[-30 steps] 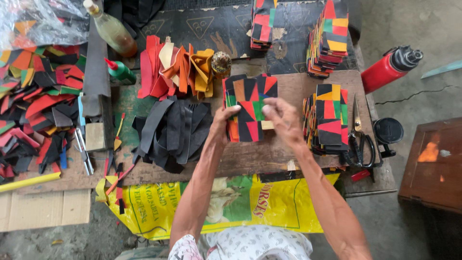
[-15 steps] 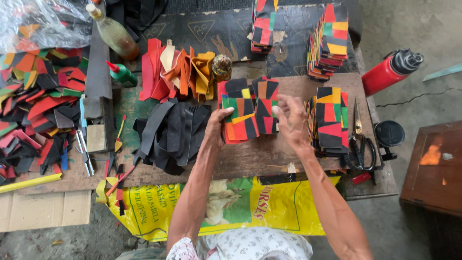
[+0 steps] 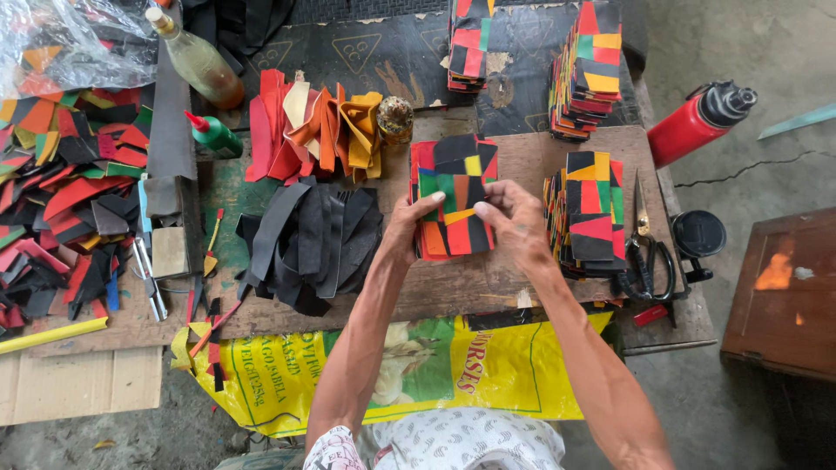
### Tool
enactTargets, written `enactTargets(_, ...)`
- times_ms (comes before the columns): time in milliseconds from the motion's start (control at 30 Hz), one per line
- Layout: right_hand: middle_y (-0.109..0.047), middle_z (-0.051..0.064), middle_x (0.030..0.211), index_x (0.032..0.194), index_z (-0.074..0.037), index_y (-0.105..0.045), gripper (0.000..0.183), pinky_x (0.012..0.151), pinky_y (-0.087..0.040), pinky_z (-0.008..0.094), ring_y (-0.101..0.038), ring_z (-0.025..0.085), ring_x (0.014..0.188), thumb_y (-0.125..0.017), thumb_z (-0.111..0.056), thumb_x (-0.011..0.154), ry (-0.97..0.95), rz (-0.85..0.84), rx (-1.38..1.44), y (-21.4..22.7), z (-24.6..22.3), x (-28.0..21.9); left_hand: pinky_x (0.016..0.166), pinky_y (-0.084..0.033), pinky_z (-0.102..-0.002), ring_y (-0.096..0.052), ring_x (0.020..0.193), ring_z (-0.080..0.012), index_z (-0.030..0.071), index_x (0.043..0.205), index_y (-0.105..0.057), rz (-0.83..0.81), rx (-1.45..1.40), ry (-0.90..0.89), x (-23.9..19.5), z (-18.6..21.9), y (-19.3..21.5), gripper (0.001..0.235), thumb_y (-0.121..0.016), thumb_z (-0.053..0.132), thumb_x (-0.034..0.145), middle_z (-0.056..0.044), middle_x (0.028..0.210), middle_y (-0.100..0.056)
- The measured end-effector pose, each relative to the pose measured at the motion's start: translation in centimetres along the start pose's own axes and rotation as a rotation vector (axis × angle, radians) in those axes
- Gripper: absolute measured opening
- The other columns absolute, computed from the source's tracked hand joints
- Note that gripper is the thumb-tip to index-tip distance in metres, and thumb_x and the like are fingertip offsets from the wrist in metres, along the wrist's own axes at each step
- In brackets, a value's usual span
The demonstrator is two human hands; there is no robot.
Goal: The person sorts small, colorful, patterned rectangular craft pieces on a wooden workbench. They pick up stacks, separate individual pieces, and place them into new piles. The person handles the pieces by hand, organizing them into neat stacks.
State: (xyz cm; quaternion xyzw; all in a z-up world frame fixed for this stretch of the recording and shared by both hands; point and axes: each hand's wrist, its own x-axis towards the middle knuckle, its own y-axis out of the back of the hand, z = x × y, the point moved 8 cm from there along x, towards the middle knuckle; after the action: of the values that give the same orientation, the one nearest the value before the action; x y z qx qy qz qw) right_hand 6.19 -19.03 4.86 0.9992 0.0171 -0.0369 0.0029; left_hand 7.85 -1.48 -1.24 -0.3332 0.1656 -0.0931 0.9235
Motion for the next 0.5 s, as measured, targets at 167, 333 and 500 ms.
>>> enactTargets(167,-0.072,0.007,0.109,0.122,0.001,-0.066,0.031,0.090,-0.058,0.029,-0.068,0.015,0.098,-0.073,0.000,0.092,0.149,0.216,-0.089,7.1,-3.0,-2.1,0.081,-0.065,-0.041,-0.075,0.094,-0.0321,-0.010,0.127,-0.060,-0.101,-0.182,0.061,-1.0,0.2,-1.8,0.047,-0.055,0.027,0.097,-0.024,0.112,-0.073)
enactTargets(333,-0.073,0.007,0.108,0.129,-0.002,-0.065,0.037,0.091,-0.057,0.027,-0.067,0.015,0.095,-0.075,-0.001,0.093,0.239,0.288,0.047,14.4,-5.9,-5.1,0.088,-0.063,-0.046,-0.073,0.102,-0.0397,-0.015,0.132,-0.055,-0.181,-0.235,0.101,-1.3,0.1,-2.9,0.052,-0.049,0.027,0.102,-0.031,0.118,-0.069)
enactTargets(500,-0.073,0.013,0.095,0.128,-0.006,-0.067,0.040,0.076,-0.055,0.035,-0.069,0.020,0.082,-0.078,-0.012,0.090,-0.078,0.424,-0.716,15.9,-4.8,-6.6,0.090,-0.062,-0.047,-0.072,0.102,-0.0403,-0.013,0.131,-0.055,-0.169,-0.269,0.153,-0.9,-1.1,-3.7,0.051,-0.051,0.026,0.098,-0.030,0.118,-0.070)
